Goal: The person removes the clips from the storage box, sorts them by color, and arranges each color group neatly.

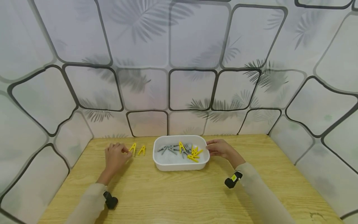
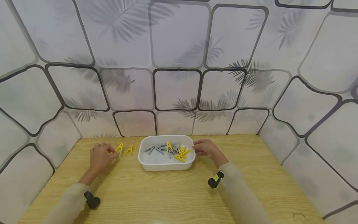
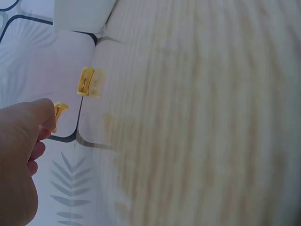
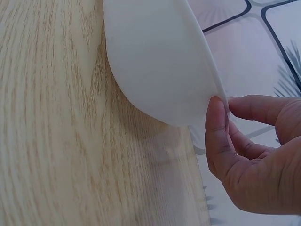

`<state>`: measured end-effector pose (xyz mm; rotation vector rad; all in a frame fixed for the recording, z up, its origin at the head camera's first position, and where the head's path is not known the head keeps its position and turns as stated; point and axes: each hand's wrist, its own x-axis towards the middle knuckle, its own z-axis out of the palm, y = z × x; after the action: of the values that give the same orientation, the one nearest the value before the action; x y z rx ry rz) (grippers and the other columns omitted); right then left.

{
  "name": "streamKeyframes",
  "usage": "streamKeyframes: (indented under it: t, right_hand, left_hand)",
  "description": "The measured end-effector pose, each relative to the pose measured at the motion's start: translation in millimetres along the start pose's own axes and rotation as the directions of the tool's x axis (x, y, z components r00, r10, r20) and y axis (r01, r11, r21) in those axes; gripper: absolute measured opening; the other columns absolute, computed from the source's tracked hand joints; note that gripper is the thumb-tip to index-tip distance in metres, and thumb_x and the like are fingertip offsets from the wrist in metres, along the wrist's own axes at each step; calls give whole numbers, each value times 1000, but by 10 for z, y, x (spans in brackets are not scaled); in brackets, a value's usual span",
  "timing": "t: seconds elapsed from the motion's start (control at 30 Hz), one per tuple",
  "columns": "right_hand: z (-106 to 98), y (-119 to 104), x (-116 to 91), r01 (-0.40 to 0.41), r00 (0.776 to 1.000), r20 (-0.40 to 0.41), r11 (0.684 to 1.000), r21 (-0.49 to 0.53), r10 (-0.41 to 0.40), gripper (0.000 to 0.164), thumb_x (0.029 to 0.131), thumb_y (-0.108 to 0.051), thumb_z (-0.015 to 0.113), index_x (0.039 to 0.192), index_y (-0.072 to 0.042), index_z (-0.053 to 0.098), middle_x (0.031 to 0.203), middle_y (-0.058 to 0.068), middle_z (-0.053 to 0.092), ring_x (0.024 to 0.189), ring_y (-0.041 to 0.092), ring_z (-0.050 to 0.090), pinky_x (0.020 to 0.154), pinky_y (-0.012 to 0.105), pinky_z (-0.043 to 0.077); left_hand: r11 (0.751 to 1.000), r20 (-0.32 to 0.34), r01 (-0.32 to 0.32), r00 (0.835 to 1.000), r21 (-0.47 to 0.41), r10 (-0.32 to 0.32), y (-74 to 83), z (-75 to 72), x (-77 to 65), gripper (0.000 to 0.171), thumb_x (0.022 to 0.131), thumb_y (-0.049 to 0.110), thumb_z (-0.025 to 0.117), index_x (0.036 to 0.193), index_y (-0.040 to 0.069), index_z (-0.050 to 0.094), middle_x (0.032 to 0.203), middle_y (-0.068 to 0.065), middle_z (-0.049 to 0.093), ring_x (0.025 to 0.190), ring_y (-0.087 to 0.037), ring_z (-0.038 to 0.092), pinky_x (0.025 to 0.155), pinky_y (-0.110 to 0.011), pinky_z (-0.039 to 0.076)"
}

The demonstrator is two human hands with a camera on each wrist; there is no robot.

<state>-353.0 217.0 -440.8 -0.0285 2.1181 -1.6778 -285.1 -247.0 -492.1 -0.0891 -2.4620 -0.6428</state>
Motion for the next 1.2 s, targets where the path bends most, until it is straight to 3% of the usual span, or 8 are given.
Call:
streamKeyframes:
  t: [0.47, 0.93, 1.2]
  right_hand:
    - [-3, 31, 0, -5, 1000, 4, 1000, 8, 5, 46, 99, -6, 60, 140, 13, 49, 97, 5, 72, 82, 11, 69, 72, 25, 58]
    - [-5, 34, -4, 0, 1000, 9, 1000, 4, 0, 48, 99, -7, 62, 140, 12, 48, 96, 4, 72, 81, 10, 68, 73, 26, 59]
    - [-2, 19, 6, 3, 1000, 1, 1000, 3, -3, 46, 99, -7, 61, 139, 13, 49, 93, 2, 71, 80, 9, 68, 73, 25, 58]
  left_hand:
    - [996, 135, 82, 987, 23, -84, -16, 21, -12, 14, 83, 16, 77, 78, 8, 67, 82, -10, 64, 88, -34, 51, 85, -56, 34]
    - [995, 203, 91, 974, 40, -98, -13, 24, -7, 11, 87, 16, 72, 82, 7, 68, 85, -11, 63, 93, -37, 53, 87, -60, 34]
    - [994, 207, 99, 972, 52, -108, 17, -3, -1, 12, 86, 17, 72, 81, 7, 68, 86, -12, 64, 94, -39, 53, 89, -63, 34]
